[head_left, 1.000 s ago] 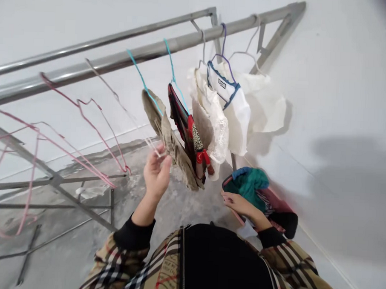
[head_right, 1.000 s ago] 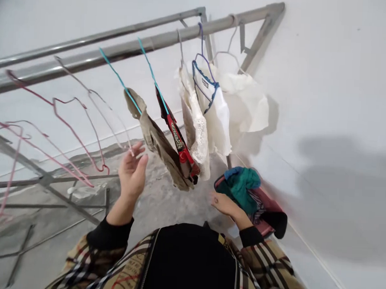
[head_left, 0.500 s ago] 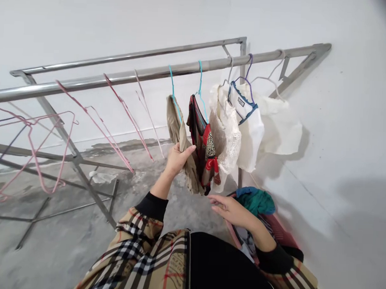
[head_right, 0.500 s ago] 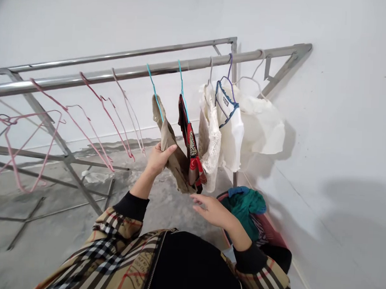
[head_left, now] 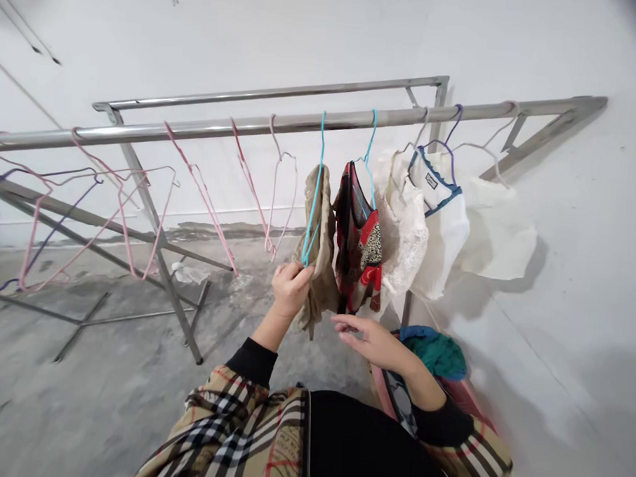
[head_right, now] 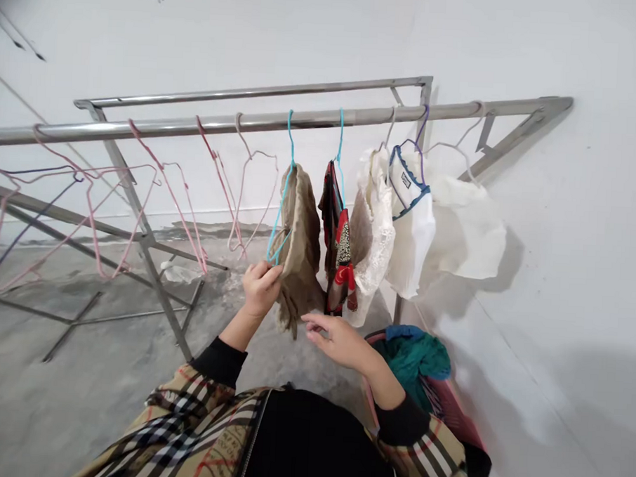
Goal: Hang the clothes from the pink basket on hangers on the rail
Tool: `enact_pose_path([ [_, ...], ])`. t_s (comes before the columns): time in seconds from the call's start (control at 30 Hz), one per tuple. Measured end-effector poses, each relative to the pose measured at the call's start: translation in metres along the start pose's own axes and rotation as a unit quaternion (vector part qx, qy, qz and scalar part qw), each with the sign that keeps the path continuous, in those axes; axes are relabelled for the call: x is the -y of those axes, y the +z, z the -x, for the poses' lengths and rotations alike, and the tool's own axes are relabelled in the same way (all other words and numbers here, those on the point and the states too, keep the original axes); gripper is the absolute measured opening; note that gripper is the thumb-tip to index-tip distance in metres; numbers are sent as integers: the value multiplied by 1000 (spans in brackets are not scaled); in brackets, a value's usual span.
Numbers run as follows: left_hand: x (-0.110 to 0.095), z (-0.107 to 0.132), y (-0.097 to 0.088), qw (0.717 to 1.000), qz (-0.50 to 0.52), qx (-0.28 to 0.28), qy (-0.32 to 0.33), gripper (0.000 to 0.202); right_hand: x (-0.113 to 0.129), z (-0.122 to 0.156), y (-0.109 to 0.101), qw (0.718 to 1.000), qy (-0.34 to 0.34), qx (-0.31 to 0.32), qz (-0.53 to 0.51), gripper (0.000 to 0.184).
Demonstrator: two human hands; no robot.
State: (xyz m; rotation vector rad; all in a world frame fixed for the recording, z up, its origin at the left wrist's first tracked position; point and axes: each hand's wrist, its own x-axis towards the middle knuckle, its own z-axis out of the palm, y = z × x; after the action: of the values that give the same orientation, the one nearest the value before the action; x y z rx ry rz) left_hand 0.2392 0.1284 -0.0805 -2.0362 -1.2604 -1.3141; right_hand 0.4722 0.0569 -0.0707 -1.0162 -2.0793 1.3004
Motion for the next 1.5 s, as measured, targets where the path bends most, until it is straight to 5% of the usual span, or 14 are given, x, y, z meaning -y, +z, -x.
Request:
enact_pose_path([
  [0.13,-4,16,-5,999,17,30,-1,24,6,-27,12,995,-4,-85,-61,44],
  [0.37,-21,25,-5,986,123,96,-64,18,28,-93,23,939,-21,-241,-243,67],
  [0.57,-12,11,-12,944,244,194,-108,15,31,-130,23,892,78,-351,-276,48],
  [0.7,-5,-4,-16,909,324,241,-101,25,13,-119,40,821,107,-450,-335,39],
  [0.9,-20,-40,17,863,444,219,-104,39,18,-75,59,810,58,-481,-330,31],
  [1.07,-46,-85,65,859,465,176,-124,61,35,-48,57,807,95,-528,-248,31],
  [1.17,-54,-108,78,856,457,182,-158,59,35,-33,55,794,116,-547,-239,33],
  [1.37,-57,-114,70,858,403,267,-174,39,28,-19,42,782,113,-569,-229,31],
  [1.5,-61,-93,59,910,336,211,-122,35,26,-17,26,789,99,-562,-227,30],
])
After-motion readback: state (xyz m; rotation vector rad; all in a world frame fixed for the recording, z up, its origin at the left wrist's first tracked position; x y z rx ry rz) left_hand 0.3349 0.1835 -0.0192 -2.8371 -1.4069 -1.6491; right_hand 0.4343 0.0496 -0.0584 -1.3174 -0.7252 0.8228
